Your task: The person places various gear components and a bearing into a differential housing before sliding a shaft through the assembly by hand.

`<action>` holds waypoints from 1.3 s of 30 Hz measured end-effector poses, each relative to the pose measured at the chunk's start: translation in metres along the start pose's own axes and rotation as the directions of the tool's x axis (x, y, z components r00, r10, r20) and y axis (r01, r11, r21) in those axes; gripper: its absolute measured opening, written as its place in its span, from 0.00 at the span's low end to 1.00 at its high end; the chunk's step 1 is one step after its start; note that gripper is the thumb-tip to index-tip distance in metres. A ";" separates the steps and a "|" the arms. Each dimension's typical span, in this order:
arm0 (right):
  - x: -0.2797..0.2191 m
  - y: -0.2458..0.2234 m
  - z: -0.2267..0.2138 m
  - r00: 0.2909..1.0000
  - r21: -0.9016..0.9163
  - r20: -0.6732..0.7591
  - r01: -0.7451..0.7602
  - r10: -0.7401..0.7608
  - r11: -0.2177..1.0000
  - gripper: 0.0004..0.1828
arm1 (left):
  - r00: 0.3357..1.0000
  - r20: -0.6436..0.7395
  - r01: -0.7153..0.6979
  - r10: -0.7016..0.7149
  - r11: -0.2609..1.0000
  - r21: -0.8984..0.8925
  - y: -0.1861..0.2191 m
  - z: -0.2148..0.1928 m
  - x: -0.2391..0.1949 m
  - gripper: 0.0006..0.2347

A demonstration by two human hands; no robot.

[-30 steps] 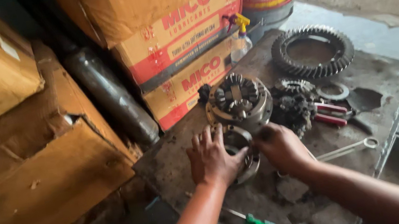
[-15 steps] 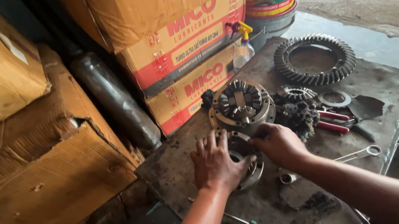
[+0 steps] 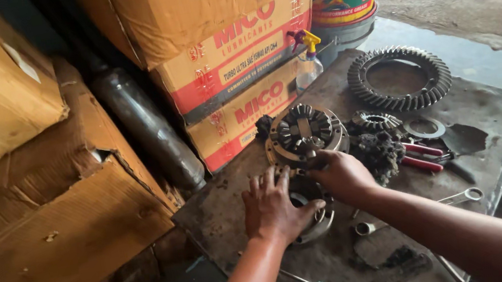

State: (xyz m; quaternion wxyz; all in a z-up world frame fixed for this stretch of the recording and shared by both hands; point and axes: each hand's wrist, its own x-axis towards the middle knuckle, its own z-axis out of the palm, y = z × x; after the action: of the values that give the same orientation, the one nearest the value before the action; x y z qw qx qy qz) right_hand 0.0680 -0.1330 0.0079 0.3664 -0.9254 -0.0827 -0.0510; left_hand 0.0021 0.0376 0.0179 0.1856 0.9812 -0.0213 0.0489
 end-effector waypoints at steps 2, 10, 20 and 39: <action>-0.020 0.013 -0.007 0.998 -0.038 0.059 0.017 -0.014 0.999 0.13 | 1.000 -0.003 -0.017 0.017 1.000 0.009 0.000 0.001 0.000 0.44; 0.000 0.039 -0.047 0.925 0.228 0.338 -0.259 0.173 0.938 0.13 | 0.998 -0.003 -0.069 0.069 0.997 0.021 -0.002 -0.003 -0.001 0.44; 0.017 0.029 -0.055 0.973 0.176 0.226 -0.089 0.048 0.980 0.15 | 0.985 0.028 -0.172 0.172 0.985 0.010 -0.012 -0.007 0.008 0.43; -0.019 0.013 -0.036 0.947 -0.002 0.321 0.018 -0.017 1.000 0.17 | 0.985 0.071 -0.157 0.154 0.987 0.037 -0.010 -0.008 0.008 0.44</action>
State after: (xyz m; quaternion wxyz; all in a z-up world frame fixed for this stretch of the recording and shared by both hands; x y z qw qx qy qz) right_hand 0.0503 -0.1693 0.0230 0.3456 -0.9214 -0.1492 0.0966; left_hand 0.0104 0.0494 0.0228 0.1595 0.9813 -0.1030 0.0302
